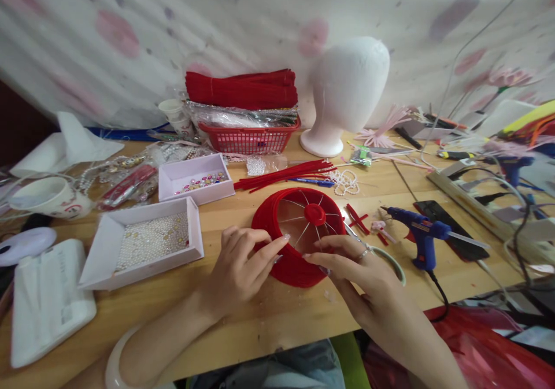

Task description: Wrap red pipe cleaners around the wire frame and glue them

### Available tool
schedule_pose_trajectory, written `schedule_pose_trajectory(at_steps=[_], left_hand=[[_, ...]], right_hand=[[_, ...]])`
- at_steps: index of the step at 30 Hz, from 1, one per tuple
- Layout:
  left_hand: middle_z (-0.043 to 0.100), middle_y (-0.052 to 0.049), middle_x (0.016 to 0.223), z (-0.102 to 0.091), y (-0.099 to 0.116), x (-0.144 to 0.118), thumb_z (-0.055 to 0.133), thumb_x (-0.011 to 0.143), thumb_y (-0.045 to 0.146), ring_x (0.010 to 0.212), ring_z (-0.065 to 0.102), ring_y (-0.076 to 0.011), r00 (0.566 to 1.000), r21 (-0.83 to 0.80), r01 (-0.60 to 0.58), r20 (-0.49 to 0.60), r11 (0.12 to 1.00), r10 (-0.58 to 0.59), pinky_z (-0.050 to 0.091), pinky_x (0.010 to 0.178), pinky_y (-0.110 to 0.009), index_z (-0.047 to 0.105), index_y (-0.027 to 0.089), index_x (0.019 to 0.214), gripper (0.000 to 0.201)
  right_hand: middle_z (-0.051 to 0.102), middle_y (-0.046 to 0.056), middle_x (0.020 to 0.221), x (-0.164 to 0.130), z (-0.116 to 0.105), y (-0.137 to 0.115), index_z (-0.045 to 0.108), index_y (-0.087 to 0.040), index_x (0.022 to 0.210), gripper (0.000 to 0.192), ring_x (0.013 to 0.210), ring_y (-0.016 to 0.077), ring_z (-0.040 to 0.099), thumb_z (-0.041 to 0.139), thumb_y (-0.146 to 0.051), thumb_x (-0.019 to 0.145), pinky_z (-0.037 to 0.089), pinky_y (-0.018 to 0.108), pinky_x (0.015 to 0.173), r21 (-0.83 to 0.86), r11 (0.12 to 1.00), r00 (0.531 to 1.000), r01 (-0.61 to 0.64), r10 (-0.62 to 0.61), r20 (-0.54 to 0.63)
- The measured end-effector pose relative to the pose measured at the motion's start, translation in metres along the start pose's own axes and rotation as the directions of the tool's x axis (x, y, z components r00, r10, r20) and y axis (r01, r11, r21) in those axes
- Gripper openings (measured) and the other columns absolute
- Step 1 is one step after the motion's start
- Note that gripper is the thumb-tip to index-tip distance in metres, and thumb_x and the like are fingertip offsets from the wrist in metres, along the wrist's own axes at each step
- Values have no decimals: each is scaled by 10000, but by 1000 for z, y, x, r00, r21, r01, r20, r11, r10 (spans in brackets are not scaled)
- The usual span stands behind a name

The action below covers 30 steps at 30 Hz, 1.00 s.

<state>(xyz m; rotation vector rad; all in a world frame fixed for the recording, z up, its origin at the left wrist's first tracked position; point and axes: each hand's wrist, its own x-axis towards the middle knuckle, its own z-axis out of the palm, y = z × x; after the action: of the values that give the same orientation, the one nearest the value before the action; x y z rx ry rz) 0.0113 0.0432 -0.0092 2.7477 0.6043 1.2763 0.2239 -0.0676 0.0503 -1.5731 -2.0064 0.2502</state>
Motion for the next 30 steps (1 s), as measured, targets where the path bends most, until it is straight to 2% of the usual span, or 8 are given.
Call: schedule_pose_trajectory(at_steps=[4,8,11,14,20,30], left_hand=[[615,-62,1031,-1,0,-1,558,991,123,946,572,-186,1000,-1,0,-11,1000,0,410,845,-352,571,185,1305,320],[594,-106,1196,-1,-5,3,558,1007,221,1111,572,-213,985,-57,172,-20,983,-174,444,964,-362,486,190,1423,423],[532,-121,1399,-2,-14,13,457,1052,297,1321,501,-228,956,-172,294,70,940,-286,414,1104,-399,413,238,1497,451],[468,-114,1522,-3,-22,23,350,1078,391,1436,420,-237,942,-264,326,175,908,-287,369,1178,-449,366,274,1541,478],[512,-109,1517,-3,-26,30,235,1064,540,1436,433,-250,906,-309,398,278,864,-318,338,1198,-524,459,262,1495,560],[597,-107,1441,-1,-30,32,288,1063,529,1384,503,-249,904,-285,396,290,873,-315,386,1145,-503,543,244,1404,512]], right_hand=[[642,80,1176,-1,0,0,693,-269,1174,351,985,170,677,444,-96,997,570,279,778,5,1000,1000,-8,8,-1],[637,83,1167,-2,-1,0,681,-276,1196,375,955,167,681,429,-87,994,579,272,743,19,1000,1000,-19,18,22],[630,88,1144,-2,-1,0,681,-272,1198,387,933,163,688,413,-78,996,592,270,727,32,999,999,-11,10,35],[625,89,1129,-2,1,1,680,-272,1202,397,931,163,687,414,-67,991,607,291,761,46,999,1000,-5,5,18],[637,86,1102,-4,5,2,669,-279,1250,449,918,161,680,406,-41,974,612,295,756,69,998,1000,10,-9,-19],[637,104,1109,-4,7,5,708,-222,1168,393,939,166,672,432,-39,956,598,289,777,53,998,998,30,-27,-57]])
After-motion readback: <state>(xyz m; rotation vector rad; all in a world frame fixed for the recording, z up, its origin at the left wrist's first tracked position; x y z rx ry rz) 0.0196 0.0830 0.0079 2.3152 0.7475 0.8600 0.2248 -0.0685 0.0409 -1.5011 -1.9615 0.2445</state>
